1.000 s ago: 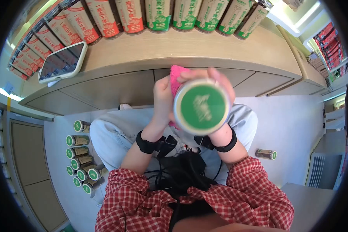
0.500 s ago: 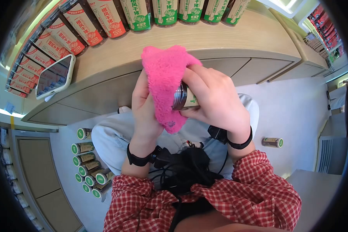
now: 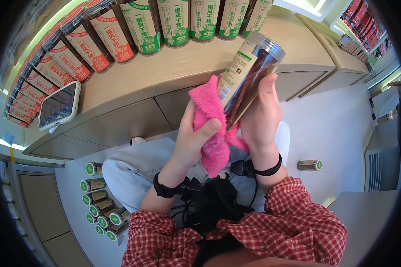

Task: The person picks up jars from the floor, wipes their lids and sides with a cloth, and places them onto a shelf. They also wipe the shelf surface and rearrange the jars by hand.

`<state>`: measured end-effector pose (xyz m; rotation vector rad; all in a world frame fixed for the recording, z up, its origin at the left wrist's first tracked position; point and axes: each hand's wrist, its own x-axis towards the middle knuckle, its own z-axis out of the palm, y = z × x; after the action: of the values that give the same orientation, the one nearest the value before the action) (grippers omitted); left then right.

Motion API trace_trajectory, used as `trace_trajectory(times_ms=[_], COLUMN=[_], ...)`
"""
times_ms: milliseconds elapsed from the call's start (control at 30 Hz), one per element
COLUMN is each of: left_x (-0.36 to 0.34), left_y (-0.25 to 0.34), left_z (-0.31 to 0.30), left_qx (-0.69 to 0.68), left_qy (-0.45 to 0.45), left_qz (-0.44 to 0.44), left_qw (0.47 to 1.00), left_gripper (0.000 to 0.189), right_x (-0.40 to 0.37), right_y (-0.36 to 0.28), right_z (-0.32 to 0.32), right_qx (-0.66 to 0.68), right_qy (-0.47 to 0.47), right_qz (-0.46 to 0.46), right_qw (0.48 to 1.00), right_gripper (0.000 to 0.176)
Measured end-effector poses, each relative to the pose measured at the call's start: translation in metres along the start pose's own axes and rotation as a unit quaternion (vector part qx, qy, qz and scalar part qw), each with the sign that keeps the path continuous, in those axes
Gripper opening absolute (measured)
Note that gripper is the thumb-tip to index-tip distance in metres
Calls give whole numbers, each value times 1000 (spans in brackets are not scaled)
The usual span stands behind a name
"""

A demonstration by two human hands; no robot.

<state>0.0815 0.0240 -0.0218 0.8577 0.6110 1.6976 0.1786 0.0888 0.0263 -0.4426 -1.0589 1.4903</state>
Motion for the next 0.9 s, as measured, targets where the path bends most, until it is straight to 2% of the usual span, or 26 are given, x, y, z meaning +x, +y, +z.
trace_trajectory(times_ms=[100,200,233,333,433,533,567,633,667,733,900], left_x=[2,4,3,6,9,11,12,11,10,9,9], left_y=[7,17,16,14,16,20,21,18,16,11,15], left_z=[-4,-14,-10,-20,-23,-22,-22,-25,-26,-25,-26], left_qx=[-64,-18,33,280,208,156,144,129,129,135,144], left_qy=[49,38,93,116,151,160,156,141,128,102,111], left_qz=[-19,-30,-9,23,66,80,76,64,63,63,56], left_qw=[997,999,995,953,964,971,974,980,981,984,982], left_gripper=[56,49,36,29,26,26,26,26,26,26,28], right_x=[6,14,12,16,50,118,145,191,203,221,239], right_y=[-10,-18,-21,-39,-76,-106,-110,-113,-111,-99,-70], right_z=[-7,-16,-13,-20,-38,-73,-86,-103,-101,-102,-97], right_qx=[34,-36,-40,-115,-207,-343,-373,-425,-439,-443,-461], right_qy=[-74,-123,-89,-71,-7,44,72,70,90,65,27], right_qz=[80,84,77,-15,-142,-246,-233,-170,-100,-34,-73], right_qw=[993,988,992,991,968,906,895,886,889,893,884], right_gripper=[46,50,53,53,51,58,64,77,80,85,82])
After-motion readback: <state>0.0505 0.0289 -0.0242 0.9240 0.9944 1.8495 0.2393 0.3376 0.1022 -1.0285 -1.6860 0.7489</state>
